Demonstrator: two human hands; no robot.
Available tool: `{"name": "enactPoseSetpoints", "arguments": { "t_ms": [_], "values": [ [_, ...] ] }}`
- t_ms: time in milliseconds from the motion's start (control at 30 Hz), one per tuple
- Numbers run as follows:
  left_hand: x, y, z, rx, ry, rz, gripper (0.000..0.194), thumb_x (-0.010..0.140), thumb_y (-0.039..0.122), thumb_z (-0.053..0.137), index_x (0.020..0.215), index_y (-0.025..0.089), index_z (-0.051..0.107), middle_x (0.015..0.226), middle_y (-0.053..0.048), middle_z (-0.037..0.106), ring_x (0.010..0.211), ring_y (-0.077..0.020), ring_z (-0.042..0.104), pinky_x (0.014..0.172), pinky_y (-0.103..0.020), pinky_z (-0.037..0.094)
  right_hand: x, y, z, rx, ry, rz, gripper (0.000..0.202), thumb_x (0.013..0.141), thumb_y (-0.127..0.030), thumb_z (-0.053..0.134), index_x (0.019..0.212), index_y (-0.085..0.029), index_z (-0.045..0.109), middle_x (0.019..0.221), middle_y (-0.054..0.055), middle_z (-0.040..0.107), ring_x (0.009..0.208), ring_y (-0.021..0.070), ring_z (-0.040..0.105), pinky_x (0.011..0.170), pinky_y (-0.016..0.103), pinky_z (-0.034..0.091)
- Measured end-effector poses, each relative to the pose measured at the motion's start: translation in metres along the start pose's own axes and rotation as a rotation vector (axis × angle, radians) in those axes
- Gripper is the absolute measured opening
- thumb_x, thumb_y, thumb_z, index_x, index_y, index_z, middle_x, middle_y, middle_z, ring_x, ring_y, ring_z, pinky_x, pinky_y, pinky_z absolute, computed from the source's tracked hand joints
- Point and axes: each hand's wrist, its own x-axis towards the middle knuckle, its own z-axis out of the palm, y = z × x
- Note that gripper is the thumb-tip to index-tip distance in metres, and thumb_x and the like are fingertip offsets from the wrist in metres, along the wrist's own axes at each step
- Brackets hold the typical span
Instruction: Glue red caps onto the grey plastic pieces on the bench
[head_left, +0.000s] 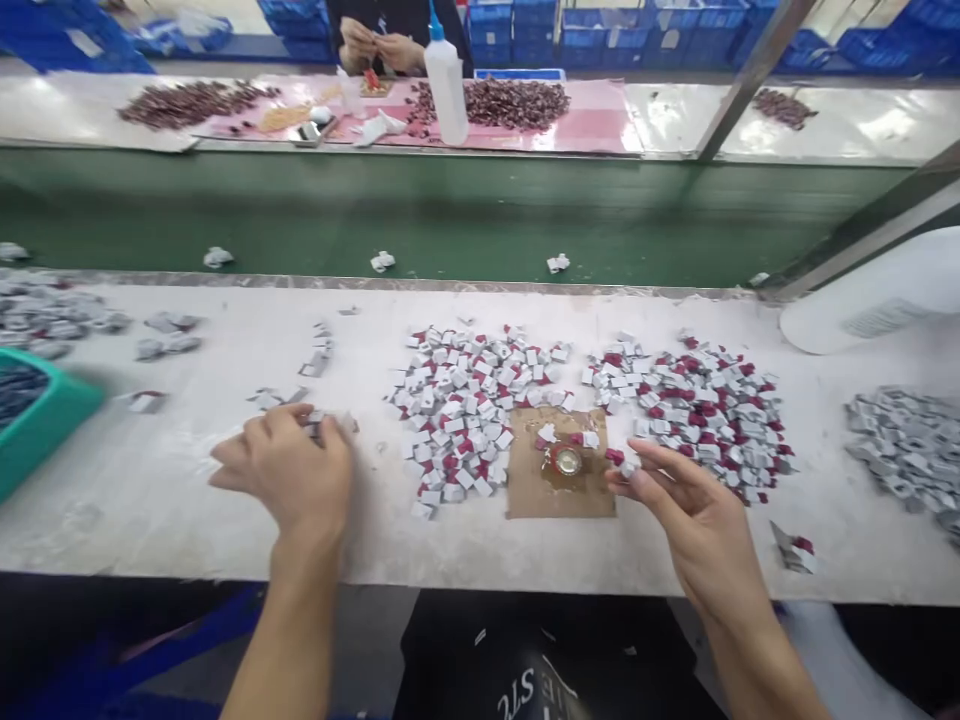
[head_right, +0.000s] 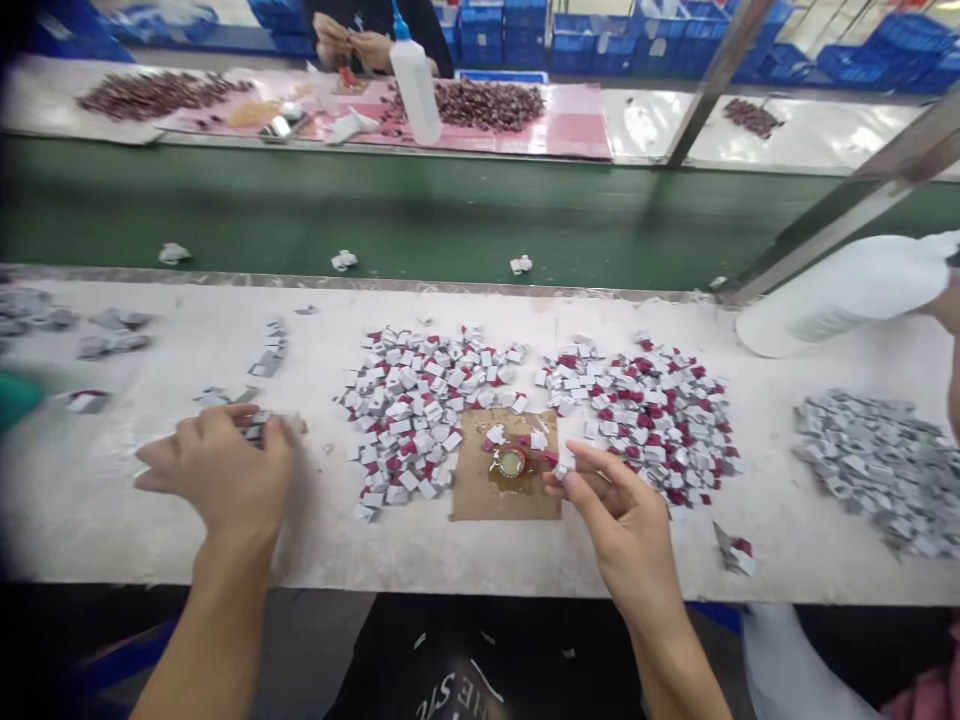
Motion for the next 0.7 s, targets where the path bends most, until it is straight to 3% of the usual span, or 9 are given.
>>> {"name": "enactPoseSetpoints", "arguments": {
  "t_ms": [100,167,233,333,400,567,700],
  "values": [
    [-0.004,0.000,-0.003,-0.059,0.024,0.026,0.021,0.101,0.036,0.058,0.112,0.019,0.065,0.143,-0.029,0.073,0.155,-0.0632,0.054,0.123,-0.085,0.043,-0.001,-0.003,0.009,0.063,-0.051,-0.023,0.032,0.096,-0.052,0.098,0.117,-0.028,0.096,0.095,0.009,0.093,0.084,0.0281,0.092,0.084,0.041,0.080],
    [-0.013,-0.002,-0.007,-0.171,0.026,0.090,0.021,0.099,0.038,0.059,0.112,0.022,0.065,0.132,-0.022,0.076,0.143,-0.0549,0.067,0.123,-0.077,0.051,-0.003,-0.002,0.012,0.038,-0.067,-0.070,0.024,0.098,-0.047,0.096,0.114,-0.030,0.097,0.096,0.007,0.093,0.083,0.0247,0.090,0.082,0.037,0.079],
    [-0.026,-0.005,-0.012,-0.304,-0.038,0.143,0.026,0.095,0.043,0.063,0.113,0.025,0.068,0.121,-0.014,0.077,0.116,-0.0415,0.079,0.110,-0.062,0.063,-0.006,0.001,0.014,-0.026,-0.071,-0.134,0.017,0.101,-0.042,0.093,0.115,-0.032,0.097,0.103,0.005,0.092,0.089,0.0225,0.089,0.084,0.034,0.077],
    [-0.045,-0.010,-0.015,-0.369,-0.165,0.126,0.034,0.085,0.049,0.070,0.110,0.026,0.074,0.111,-0.008,0.078,0.088,-0.0310,0.077,0.087,-0.049,0.066,-0.010,0.005,0.017,-0.129,-0.079,-0.201,0.018,0.106,-0.038,0.086,0.120,-0.034,0.096,0.115,0.006,0.090,0.103,0.0228,0.088,0.091,0.032,0.075],
    [-0.055,-0.015,-0.013,-0.360,-0.204,0.114,0.036,0.085,0.050,0.071,0.111,0.026,0.077,0.109,-0.008,0.079,0.087,-0.0303,0.075,0.085,-0.047,0.065,-0.012,0.006,0.019,-0.179,-0.091,-0.223,0.020,0.109,-0.038,0.083,0.123,-0.033,0.095,0.115,0.007,0.089,0.105,0.0241,0.087,0.090,0.034,0.075],
    [-0.059,-0.023,-0.006,-0.355,-0.236,0.086,0.035,0.094,0.054,0.071,0.117,0.027,0.079,0.109,-0.011,0.079,0.097,-0.0348,0.075,0.097,-0.052,0.063,-0.012,0.004,0.025,-0.254,-0.124,-0.260,0.020,0.111,-0.039,0.080,0.123,-0.030,0.093,0.110,0.008,0.087,0.103,0.0265,0.085,0.088,0.038,0.073],
    [-0.059,-0.020,-0.012,-0.397,-0.260,0.049,0.028,0.095,0.052,0.074,0.112,0.030,0.080,0.109,-0.008,0.080,0.093,-0.0347,0.075,0.095,-0.053,0.065,-0.012,0.001,0.026,-0.279,-0.119,-0.298,0.019,0.111,-0.037,0.079,0.122,-0.029,0.092,0.107,0.008,0.087,0.099,0.0266,0.085,0.086,0.038,0.073]
  ]
}}
